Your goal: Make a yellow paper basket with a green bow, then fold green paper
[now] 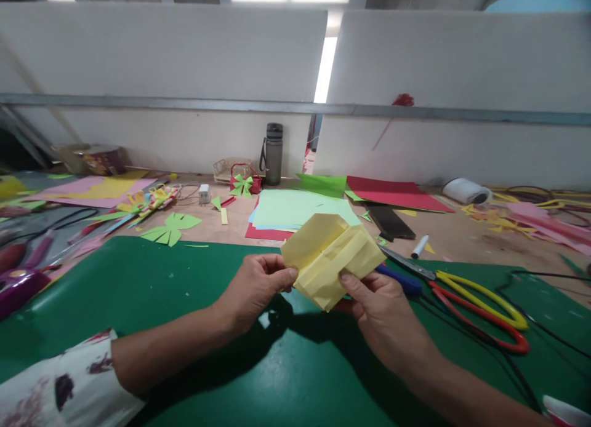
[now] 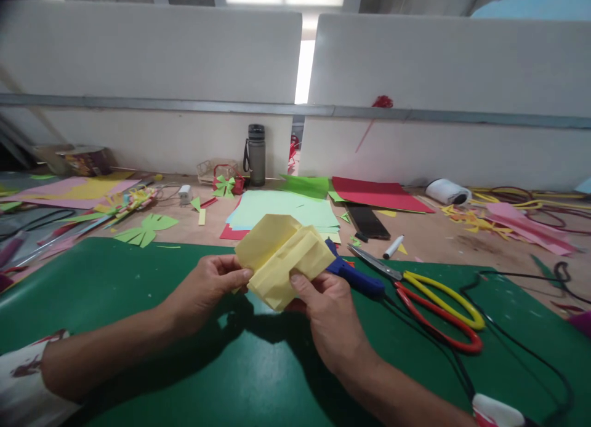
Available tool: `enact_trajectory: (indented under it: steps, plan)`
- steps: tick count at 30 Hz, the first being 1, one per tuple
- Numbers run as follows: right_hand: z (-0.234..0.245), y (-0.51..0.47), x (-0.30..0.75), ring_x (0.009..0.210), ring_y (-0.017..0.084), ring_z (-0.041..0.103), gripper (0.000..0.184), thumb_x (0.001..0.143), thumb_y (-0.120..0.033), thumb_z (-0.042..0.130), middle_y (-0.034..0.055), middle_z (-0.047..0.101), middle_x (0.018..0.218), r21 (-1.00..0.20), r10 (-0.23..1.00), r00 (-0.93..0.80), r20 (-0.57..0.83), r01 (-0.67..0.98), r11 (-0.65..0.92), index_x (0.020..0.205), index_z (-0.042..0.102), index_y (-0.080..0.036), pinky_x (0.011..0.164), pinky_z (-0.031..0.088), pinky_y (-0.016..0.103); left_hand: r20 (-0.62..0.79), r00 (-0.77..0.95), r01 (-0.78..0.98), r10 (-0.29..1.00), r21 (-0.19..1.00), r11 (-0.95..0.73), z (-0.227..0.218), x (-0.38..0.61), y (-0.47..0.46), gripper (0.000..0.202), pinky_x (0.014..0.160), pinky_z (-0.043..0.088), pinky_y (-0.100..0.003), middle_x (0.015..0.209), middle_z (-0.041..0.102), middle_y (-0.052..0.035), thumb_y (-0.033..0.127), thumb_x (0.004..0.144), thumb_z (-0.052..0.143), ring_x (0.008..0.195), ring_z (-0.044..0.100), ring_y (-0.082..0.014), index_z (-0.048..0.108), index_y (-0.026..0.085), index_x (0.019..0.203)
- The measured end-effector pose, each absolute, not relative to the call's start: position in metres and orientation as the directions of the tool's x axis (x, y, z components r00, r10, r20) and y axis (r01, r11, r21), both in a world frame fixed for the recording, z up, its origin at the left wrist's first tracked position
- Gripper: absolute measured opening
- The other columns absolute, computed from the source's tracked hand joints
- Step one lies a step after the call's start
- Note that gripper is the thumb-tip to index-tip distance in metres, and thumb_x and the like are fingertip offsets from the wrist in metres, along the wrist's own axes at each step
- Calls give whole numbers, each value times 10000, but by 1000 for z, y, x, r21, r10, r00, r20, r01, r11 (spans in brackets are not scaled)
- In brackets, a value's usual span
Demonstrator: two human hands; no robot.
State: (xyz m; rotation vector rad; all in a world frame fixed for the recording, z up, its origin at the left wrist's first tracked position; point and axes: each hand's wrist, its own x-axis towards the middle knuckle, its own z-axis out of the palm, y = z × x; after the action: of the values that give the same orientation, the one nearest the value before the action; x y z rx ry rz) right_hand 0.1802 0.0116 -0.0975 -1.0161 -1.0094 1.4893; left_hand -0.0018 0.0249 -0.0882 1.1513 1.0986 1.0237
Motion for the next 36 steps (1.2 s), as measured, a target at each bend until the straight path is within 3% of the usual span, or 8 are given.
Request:
enact_trajectory:
  steps: [4, 8, 11, 14, 18, 21, 25, 36]
  plan:
    - [-99, 12, 182, 904, 260, 678, 387, 737, -424, 724, 76, 701, 1098, -959, 985, -156, -73, -261, -112, 1058, 658, -219, 688, 548, 341, -46, 196, -33, 979, 998, 54, -81, -10, 32, 143, 666, 404, -268, 634, 592, 4, 264, 627, 681, 651, 534, -141, 624, 140, 668]
    - [-90, 13, 189, 953, 255, 662, 497, 739, -458, 715, 81, 675, 1142, -963, 995, -98, -9, -267, -35, 1159, 579, -231, 668, 555, 322, -18, 268, 16, 963, 1000, 14, -72, -18, 37, 128, 640, 395, -261, 585, 564, 11, 251, 592, 669, 614, 513, -135, 608, 139, 608]
    - [-76, 16, 197, 920, 239, 674, 429, 738, -478, 707, 48, 695, 1096, -967, 998, -53, 24, -255, 10, 1100, 606, -273, 681, 556, 312, -45, 352, 52, 935, 998, 29, -68, -20, 38, 133, 610, 379, -248, 593, 570, 8, 254, 564, 668, 581, 476, -118, 632, 133, 607]
    - [-61, 23, 204, 850, 234, 686, 414, 693, -474, 744, 52, 723, 999, -991, 998, -49, 39, -130, 32, 1034, 653, -258, 653, 552, 299, -93, 431, 94, 898, 994, 57, -67, -21, 37, 143, 578, 357, -242, 588, 573, 1, 258, 558, 662, 570, 467, -119, 652, 128, 616]
    - [-47, 33, 206, 724, 205, 687, 381, 620, -355, 812, 41, 743, 820, -990, 978, -202, 44, 124, 70, 954, 708, -203, 601, 539, 269, -159, 484, 185, 861, 980, 77, -68, -23, 34, 123, 531, 304, -234, 554, 558, 13, 236, 566, 650, 527, 435, -105, 672, 127, 619]
    - [-42, 34, 202, 606, 174, 670, 226, 645, -298, 780, 17, 741, 722, -962, 941, -333, -58, 269, 36, 851, 737, -214, 510, 509, 232, -186, 488, 218, 853, 972, 87, -69, -23, 33, 90, 502, 258, -231, 528, 547, 25, 215, 575, 644, 495, 402, -90, 677, 136, 601]
    - [-44, 31, 196, 545, 167, 657, 60, 687, -242, 706, 14, 731, 669, -953, 884, -438, -161, 303, -23, 714, 742, -203, 474, 493, 225, -226, 476, 209, 850, 968, 140, -71, -21, 33, 64, 496, 271, -230, 493, 547, 23, 207, 554, 648, 473, 408, -90, 660, 146, 541]
    - [-65, 34, 201, 506, 176, 641, 140, 716, -275, 651, 31, 719, 639, -911, 941, -294, -169, 411, -35, 720, 744, -172, 407, 451, 222, -238, 484, 224, 842, 964, 144, -87, -21, 44, 116, 536, 365, -218, 545, 584, 25, 246, 615, 712, 517, 471, -94, 671, 137, 613]
